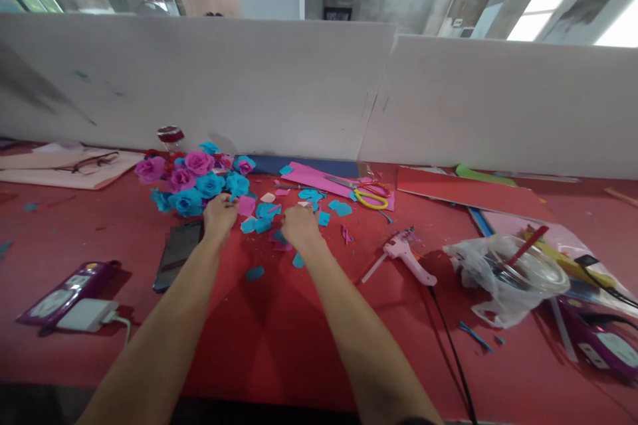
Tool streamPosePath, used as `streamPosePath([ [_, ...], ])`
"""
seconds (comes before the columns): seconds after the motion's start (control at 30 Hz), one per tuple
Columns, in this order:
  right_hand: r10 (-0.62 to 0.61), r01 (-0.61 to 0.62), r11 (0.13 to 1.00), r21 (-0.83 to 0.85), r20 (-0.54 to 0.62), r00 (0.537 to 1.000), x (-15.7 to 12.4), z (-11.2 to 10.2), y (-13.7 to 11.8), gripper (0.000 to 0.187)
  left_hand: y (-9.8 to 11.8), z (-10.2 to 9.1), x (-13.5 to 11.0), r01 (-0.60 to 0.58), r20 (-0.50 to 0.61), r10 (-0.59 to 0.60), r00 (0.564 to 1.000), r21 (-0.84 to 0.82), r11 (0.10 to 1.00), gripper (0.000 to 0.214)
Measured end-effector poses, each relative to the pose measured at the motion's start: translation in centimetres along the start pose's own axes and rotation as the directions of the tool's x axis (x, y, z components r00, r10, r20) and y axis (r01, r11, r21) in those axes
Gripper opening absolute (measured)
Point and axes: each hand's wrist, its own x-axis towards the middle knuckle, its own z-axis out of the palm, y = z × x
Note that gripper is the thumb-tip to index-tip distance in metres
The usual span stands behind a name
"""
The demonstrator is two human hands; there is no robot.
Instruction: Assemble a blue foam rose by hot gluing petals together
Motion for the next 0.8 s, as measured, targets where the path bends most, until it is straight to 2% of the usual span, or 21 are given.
streamPosePath([
  [0.13,0.060,-0.058,0.998,0.031,-0.041,0.997,4.8,2.2,-1.6,0.026,-0.7,-1.4,-1.3,0.001,-0.004,0.000,1.000,0.170,0.985,0.013],
  [0.23,0.074,-0.072,0.994,0.082,-0.029,0.997,7.0,3.7,-1.8,0.022,-1.4,-1.3,-1.6,-0.004,-0.007,0.006,1.000,0.177,0.984,0.025],
  [0.33,0.041,-0.036,0.985,0.170,-0.025,0.999,8.1,4.4,-0.8,0.014,-1.9,-1.0,-1.4,-0.010,-0.024,0.014,1.000,0.126,0.992,0.030],
  [0.4,0.018,-0.007,0.972,0.234,-0.045,0.999,8.3,4.3,0.1,0.014,-2.0,-0.7,-1.4,-0.016,-0.020,0.017,1.000,0.049,0.999,0.028],
  [0.5,-0.017,0.046,0.945,0.324,-0.090,0.996,8.0,3.7,0.9,0.017,-1.5,-0.2,-1.8,0.016,0.024,-0.013,1.000,-0.158,0.987,0.029],
  [0.6,-0.082,0.117,0.914,0.388,-0.106,0.991,7.1,3.1,0.9,0.016,-0.7,0.4,-2.4,0.049,0.174,0.021,0.985,-0.390,0.919,0.043],
  [0.67,-0.126,0.152,0.903,0.403,-0.090,0.988,6.5,2.8,0.7,0.012,-0.4,0.6,-2.6,0.043,0.244,0.074,0.967,-0.443,0.896,0.042],
  [0.73,-0.135,0.155,0.908,0.389,-0.079,0.988,6.1,2.5,0.5,0.010,-0.7,0.6,-2.4,0.029,0.193,0.050,0.980,-0.385,0.922,0.033],
  [0.8,-0.081,0.113,0.932,0.344,-0.104,0.991,5.8,2.2,0.5,0.013,-1.6,0.3,-1.9,0.020,0.041,-0.009,0.999,-0.268,0.963,0.027],
])
